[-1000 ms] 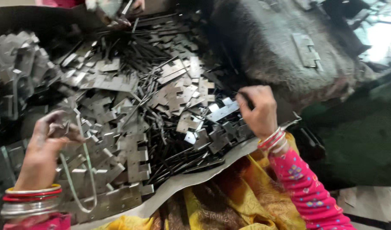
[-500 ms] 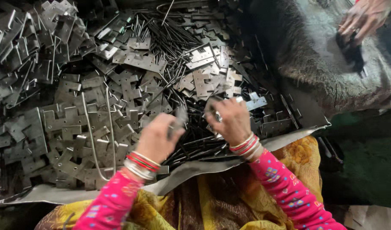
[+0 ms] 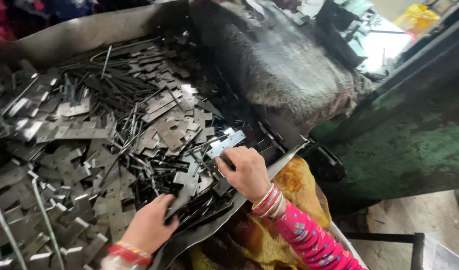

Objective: The person assembles metal hinges by inserting pins into hinge plates. They pick up a hinge plate and a pin from a large pile, align the pin with the holes, and press it through to form a complete hinge.

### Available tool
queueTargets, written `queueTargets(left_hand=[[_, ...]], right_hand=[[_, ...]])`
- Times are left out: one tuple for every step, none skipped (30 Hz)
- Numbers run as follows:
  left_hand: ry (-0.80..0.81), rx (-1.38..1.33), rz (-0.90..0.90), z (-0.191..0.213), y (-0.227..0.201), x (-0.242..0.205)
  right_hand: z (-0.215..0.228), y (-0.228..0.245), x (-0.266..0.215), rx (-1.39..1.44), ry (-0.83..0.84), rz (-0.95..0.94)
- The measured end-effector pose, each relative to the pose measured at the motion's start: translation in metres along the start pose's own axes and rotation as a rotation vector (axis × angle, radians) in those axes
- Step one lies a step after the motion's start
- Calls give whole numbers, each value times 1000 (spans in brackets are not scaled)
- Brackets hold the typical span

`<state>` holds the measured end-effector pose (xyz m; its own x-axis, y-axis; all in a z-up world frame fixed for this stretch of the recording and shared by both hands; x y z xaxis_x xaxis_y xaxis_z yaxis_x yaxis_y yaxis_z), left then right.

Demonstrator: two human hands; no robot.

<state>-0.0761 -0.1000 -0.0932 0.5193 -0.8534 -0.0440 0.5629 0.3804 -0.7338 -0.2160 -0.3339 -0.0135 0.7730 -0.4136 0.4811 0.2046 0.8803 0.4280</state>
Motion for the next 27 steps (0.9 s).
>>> queueTargets(left_hand=[[44, -85, 82, 9, 2, -2], [31, -248, 198, 21, 7, -3], [15, -411, 320, 34, 11, -6], [0, -574, 441, 43, 14, -8], [-136, -791, 452, 51, 15, -12], [-276, -1006, 458, 62, 17, -15], [-423, -1222, 458, 70, 19, -15], [-434, -1245, 516, 73, 18, -14], [-443, -1269, 576, 72, 17, -13], [-451, -1294, 636, 70, 14, -12], [-382, -1377, 679, 63, 10, -9], [-310, -1459, 721, 50, 3, -6], [-237, -1539, 766, 38, -2, -4], [-220, -1594, 733, 26, -6, -4], [-207, -1649, 704, 13, -10, -7], [-194, -1704, 673, 3, -13, -11], [-223, -1699, 645, -5, -13, -15], [-251, -1693, 616, -11, -14, -17], [-293, -1684, 593, -11, -13, -23], [-258, -1605, 540, -9, -14, -24], [-241, -1526, 487, -6, -16, -21], [-222, -1445, 437, 0, -16, -22], [-230, -1585, 424, 4, -17, -25], [-241, -1724, 402, 6, -19, -26], [-275, -1717, 385, 10, -20, -24], [-309, -1710, 369, 14, -22, -22], [-329, -1703, 350, 16, -24, -21]], right_hand=[[3, -3, 0, -2, 8, -19], [7, -6, 0, -4, 16, -37], [11, -8, 0, 78, 1, -14], [15, -10, 1, 161, -14, 9], [17, -11, 0, 247, -25, 34], [19, -12, 0, 323, 3, -13], [20, -12, 2, 399, 34, -56], [19, -11, 3, 475, 65, -100], [17, -8, 3, 645, 133, -167], [14, -2, 3, 815, 203, -237], [10, 4, 5, 981, 269, -306], [4, 13, 7, 1006, 356, -302], [-4, 24, 9, 1032, 446, -300], [-12, 37, 12, 923, 477, -146], [-21, 50, 14, 813, 508, 6], [-32, 63, 18, 722, 363, 108], [-43, 75, 20, 633, 224, 206], [-47, 82, 19, 541, 86, 302], [-51, 85, 16, 476, 32, 270], [-53, 85, 13, 411, -22, 238], [-55, 85, 11, 354, -70, 218], [-55, 81, 5, 437, -36, 97], [-54, 77, -7, 519, 14, -32], [-52, 72, -18, 550, 36, -81], [-50, 66, -23, 571, 47, -117], [-52, 64, -29, 725, 152, -255], [-54, 64, -36, 864, 255, -400]])
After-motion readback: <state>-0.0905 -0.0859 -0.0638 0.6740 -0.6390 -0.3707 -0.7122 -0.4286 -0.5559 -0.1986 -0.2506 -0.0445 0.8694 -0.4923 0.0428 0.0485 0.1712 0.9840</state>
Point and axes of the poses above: each hand's wrist, its own x-axis towards the middle knuckle, its own z-axis out of the back of the hand, y = z × x, the point moved 1 cm from there along x, towards the middle knuckle, and after that the axes turned 4 degrees about -x, right-handed, at the moved point
